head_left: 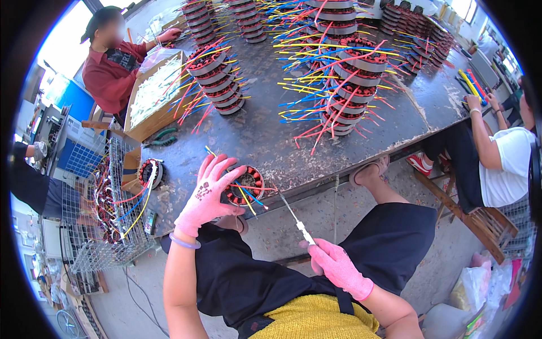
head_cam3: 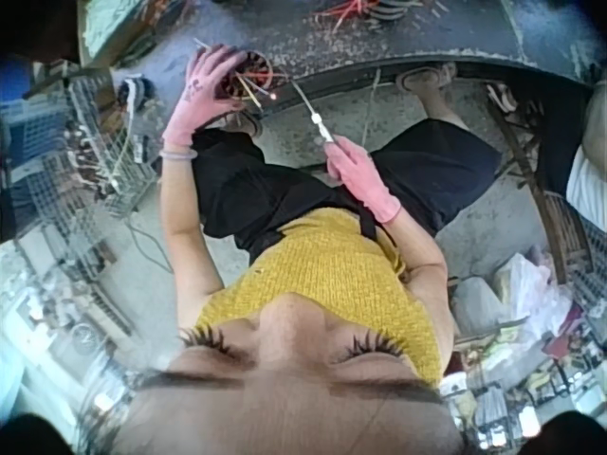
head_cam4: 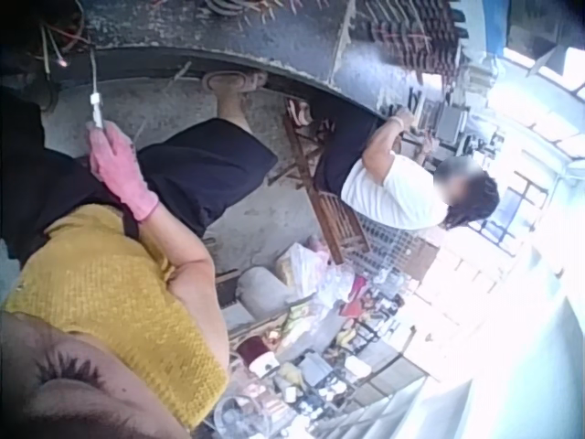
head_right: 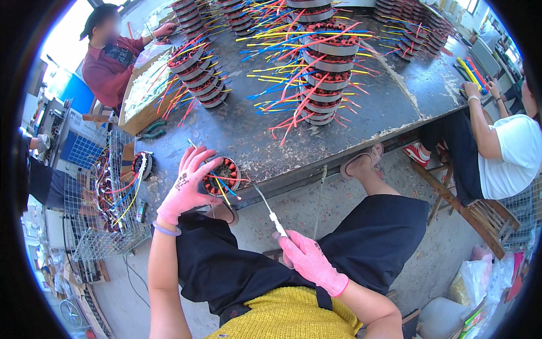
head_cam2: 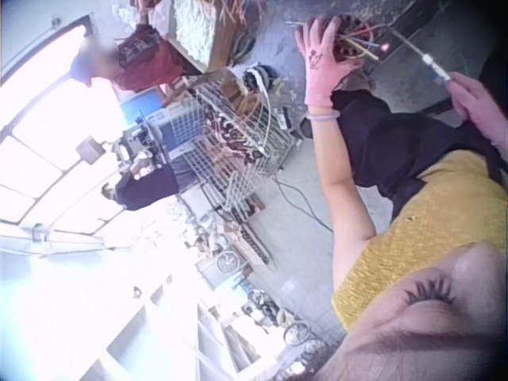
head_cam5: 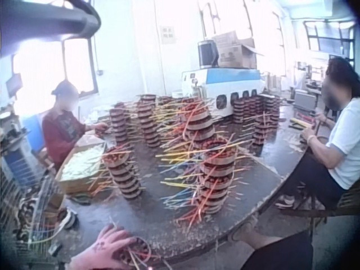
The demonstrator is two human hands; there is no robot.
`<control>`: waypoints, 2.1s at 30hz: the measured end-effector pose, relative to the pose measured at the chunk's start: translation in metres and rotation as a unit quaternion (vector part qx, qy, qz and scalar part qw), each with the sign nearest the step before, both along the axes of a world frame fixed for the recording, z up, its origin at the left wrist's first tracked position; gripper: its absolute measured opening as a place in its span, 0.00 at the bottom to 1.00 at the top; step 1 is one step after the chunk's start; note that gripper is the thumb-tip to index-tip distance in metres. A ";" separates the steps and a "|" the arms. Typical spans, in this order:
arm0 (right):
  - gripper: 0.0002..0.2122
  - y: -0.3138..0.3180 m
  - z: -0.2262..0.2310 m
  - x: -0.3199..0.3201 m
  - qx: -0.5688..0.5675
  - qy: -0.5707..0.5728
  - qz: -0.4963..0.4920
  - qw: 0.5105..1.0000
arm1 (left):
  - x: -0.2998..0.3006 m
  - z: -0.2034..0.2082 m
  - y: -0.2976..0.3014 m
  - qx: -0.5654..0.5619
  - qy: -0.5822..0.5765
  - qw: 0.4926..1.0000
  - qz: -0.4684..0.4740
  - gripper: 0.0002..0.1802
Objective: The person uses a handheld torch to melt and trim wires on circular electrical components at a large workbench.
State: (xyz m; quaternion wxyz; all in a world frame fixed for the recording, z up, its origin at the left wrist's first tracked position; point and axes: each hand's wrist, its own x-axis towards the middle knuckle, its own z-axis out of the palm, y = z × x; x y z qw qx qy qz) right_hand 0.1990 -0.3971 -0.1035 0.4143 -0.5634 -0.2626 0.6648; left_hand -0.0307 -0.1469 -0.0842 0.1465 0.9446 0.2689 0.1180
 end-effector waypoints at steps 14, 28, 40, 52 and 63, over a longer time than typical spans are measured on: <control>0.16 -0.002 0.006 0.001 0.008 -0.022 0.014 1.000 | 0.000 0.000 0.002 0.008 -0.009 1.000 -0.007 0.54; 0.16 -0.006 0.000 0.001 0.009 -0.005 0.007 1.000 | 0.001 -0.002 0.003 0.002 -0.007 1.000 -0.012 0.55; 0.16 -0.006 -0.002 0.002 0.018 -0.027 0.012 0.999 | 0.000 -0.001 0.004 0.003 -0.006 1.000 -0.008 0.55; 0.16 -0.006 0.001 0.003 0.017 -0.024 0.015 0.999 | 0.002 -0.001 0.002 0.007 -0.011 1.000 -0.005 0.53; 0.16 0.000 0.012 0.003 0.013 -0.034 0.021 0.999 | 0.002 -0.001 0.002 0.004 -0.006 1.000 -0.004 0.53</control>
